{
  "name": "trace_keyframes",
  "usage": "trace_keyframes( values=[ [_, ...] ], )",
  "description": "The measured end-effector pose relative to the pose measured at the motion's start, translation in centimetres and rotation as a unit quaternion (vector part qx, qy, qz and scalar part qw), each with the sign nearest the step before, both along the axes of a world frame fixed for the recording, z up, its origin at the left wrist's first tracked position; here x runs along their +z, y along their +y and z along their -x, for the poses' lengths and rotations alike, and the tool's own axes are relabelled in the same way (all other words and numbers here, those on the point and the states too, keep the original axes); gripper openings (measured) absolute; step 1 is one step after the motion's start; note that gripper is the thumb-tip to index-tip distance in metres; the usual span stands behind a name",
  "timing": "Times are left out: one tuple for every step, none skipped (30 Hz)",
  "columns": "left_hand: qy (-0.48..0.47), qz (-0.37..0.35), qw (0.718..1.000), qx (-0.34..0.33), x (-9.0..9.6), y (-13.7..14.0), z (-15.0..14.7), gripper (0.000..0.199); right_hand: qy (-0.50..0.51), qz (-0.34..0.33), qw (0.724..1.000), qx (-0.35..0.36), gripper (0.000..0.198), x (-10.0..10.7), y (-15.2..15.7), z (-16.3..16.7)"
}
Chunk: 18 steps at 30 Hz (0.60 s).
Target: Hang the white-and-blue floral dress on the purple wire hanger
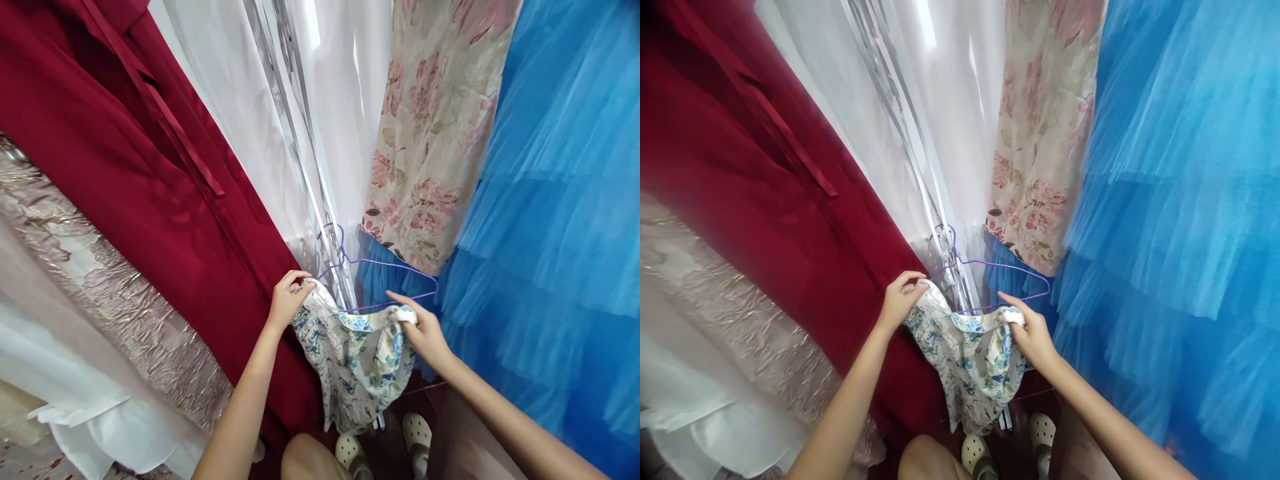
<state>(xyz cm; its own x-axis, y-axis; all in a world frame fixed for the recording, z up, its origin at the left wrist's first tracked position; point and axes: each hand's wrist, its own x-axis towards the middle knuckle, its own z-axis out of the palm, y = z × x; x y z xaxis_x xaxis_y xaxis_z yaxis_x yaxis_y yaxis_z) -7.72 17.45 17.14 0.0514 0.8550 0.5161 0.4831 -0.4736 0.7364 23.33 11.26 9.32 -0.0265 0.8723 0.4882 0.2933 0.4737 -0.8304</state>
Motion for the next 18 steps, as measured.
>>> trace_keyframes(
  values=[
    [0.001, -0.007, 1.000, -0.001, -0.1, 0.0, 0.1, 0.026, 0.011, -0.014, 0.999, -0.044, 0.056, 0.2, -0.2, -0.9],
    [0.005, -0.017, 1.000, -0.001, -0.2, -0.1, 0.1, 0.024, 0.015, -0.025, 0.996, -0.087, 0.058, 0.4, -0.1, -1.9],
    [0.009, -0.025, 1.000, -0.004, -0.3, -0.3, 0.1, 0.023, 0.009, -0.033, 0.992, -0.122, 0.060, 0.8, 0.3, -2.8],
    [0.014, -0.031, 0.999, -0.007, -0.3, -0.4, 0.1, 0.021, -0.004, -0.039, 0.988, -0.147, 0.060, 1.3, 0.9, -3.7],
    [0.019, -0.036, 0.999, -0.010, -0.4, -0.5, 0.0, 0.020, -0.025, -0.041, 0.986, -0.158, 0.057, 1.9, 1.7, -4.5],
    [0.025, -0.039, 0.999, -0.011, -0.4, -0.7, -0.1, 0.019, -0.053, -0.041, 0.986, -0.153, 0.051, 2.7, 2.7, -5.3],
    [0.032, -0.044, 0.998, -0.009, -0.4, -0.7, -0.1, 0.019, -0.084, -0.033, 0.986, -0.138, 0.041, 3.6, 3.7, -6.0],
    [0.040, -0.050, 0.998, -0.005, -0.4, -0.8, -0.1, 0.018, -0.117, -0.014, 0.987, -0.113, 0.029, 4.6, 4.7, -6.6],
    [0.046, -0.059, 0.997, 0.004, -0.3, -0.7, 0.1, 0.018, -0.142, 0.011, 0.986, -0.087, 0.021, 5.6, 5.5, -7.2],
    [0.053, -0.069, 0.996, 0.017, -0.3, -0.7, 0.3, 0.019, -0.160, 0.040, 0.985, -0.052, 0.022, 6.7, 6.1, -7.7],
    [0.060, -0.077, 0.995, 0.035, -0.2, -0.6, 0.6, 0.019, -0.167, 0.070, 0.983, -0.006, 0.029, 7.7, 6.4, -8.2],
    [0.065, -0.081, 0.993, 0.054, -0.2, -0.5, 1.0, 0.021, -0.161, 0.102, 0.980, 0.049, 0.033, 8.7, 6.6, -8.7],
    [0.065, -0.078, 0.992, 0.071, -0.3, -0.3, 1.4, 0.024, -0.147, 0.135, 0.973, 0.113, 0.035, 9.4, 6.6, -9.0],
    [0.064, -0.064, 0.993, 0.080, -0.4, -0.3, 1.8, 0.027, -0.126, 0.173, 0.960, 0.179, 0.033, 9.8, 6.6, -9.2],
    [0.061, -0.040, 0.994, 0.079, -0.6, -0.2, 2.2, 0.029, -0.099, 0.217, 0.941, 0.239, 0.030, 10.0, 6.5, -9.2],
    [0.058, -0.011, 0.996, 0.071, -0.9, -0.2, 2.5, 0.029, -0.066, 0.260, 0.921, 0.282, 0.027, 9.7, 6.4, -8.9],
    [0.055, 0.015, 0.997, 0.060, -1.2, -0.3, 2.7, 0.029, -0.027, 0.293, 0.906, 0.303, 0.027, 9.2, 6.4, -8.5],
    [0.053, 0.033, 0.997, 0.050, -1.6, -0.4, 2.8, 0.029, 0.016, 0.306, 0.905, 0.296, 0.028, 8.4, 6.5, -7.8]
  ],
)
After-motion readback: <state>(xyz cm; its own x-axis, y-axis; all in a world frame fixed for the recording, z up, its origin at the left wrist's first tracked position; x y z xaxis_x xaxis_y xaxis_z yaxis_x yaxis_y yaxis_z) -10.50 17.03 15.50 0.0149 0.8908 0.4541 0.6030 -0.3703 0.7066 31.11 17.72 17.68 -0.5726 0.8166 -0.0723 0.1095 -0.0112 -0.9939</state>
